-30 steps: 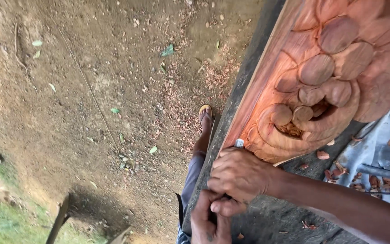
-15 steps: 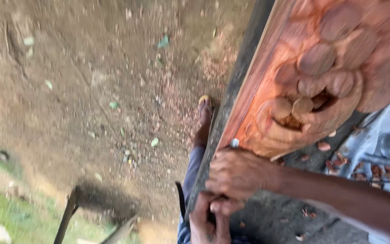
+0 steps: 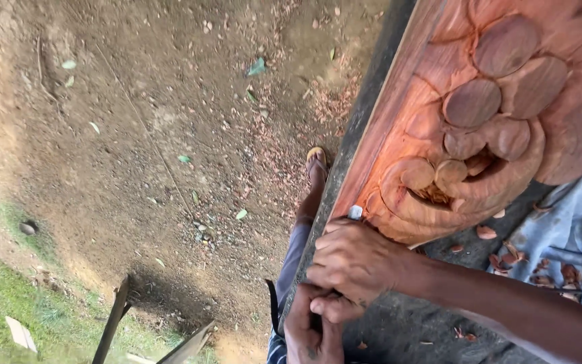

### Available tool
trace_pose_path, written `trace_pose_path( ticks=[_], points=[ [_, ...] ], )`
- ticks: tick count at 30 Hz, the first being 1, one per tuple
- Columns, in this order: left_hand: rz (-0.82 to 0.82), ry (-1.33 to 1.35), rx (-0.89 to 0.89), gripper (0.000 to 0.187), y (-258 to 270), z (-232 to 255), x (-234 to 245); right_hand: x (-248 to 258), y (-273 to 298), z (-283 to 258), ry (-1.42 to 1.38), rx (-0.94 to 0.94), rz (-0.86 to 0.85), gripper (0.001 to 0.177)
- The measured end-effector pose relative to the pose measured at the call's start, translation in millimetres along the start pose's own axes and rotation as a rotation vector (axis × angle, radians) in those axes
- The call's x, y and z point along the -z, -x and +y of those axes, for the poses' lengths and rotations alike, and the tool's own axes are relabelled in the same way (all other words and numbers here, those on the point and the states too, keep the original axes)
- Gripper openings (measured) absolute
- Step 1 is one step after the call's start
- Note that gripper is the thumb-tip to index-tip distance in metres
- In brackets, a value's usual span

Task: Wood carving decorative patterns on a wooden panel using a hammer and various chisels.

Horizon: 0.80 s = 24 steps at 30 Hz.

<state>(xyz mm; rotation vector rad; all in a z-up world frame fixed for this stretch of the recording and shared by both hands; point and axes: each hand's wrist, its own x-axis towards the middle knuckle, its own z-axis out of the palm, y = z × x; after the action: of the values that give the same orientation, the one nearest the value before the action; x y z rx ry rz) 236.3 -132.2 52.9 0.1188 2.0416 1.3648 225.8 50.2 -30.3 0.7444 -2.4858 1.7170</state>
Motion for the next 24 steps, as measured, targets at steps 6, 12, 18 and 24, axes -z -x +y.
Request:
trace_pose_path(
  ticks=[6,12,18,24],
  points=[
    [0.03,-0.097,0.134,0.032,-4.0,13.1,-10.1,16.1,-6.7,-5.3,-0.045,-0.051,0.06,0.048],
    [-0.003,-0.041,0.143,0.024,0.2,3.5,-11.1,15.5,-4.5,5.3,-0.051,0.011,-0.131,0.058],
    [0.03,0.02,0.201,0.025,-1.4,5.5,-14.5,21.2,-5.8,3.1,-0.087,0.016,-0.025,0.051],
    [0.045,0.015,0.21,0.027,-3.1,6.9,-15.6,18.4,-4.4,0.2,-0.102,-0.051,0.016,0.042]
  ],
)
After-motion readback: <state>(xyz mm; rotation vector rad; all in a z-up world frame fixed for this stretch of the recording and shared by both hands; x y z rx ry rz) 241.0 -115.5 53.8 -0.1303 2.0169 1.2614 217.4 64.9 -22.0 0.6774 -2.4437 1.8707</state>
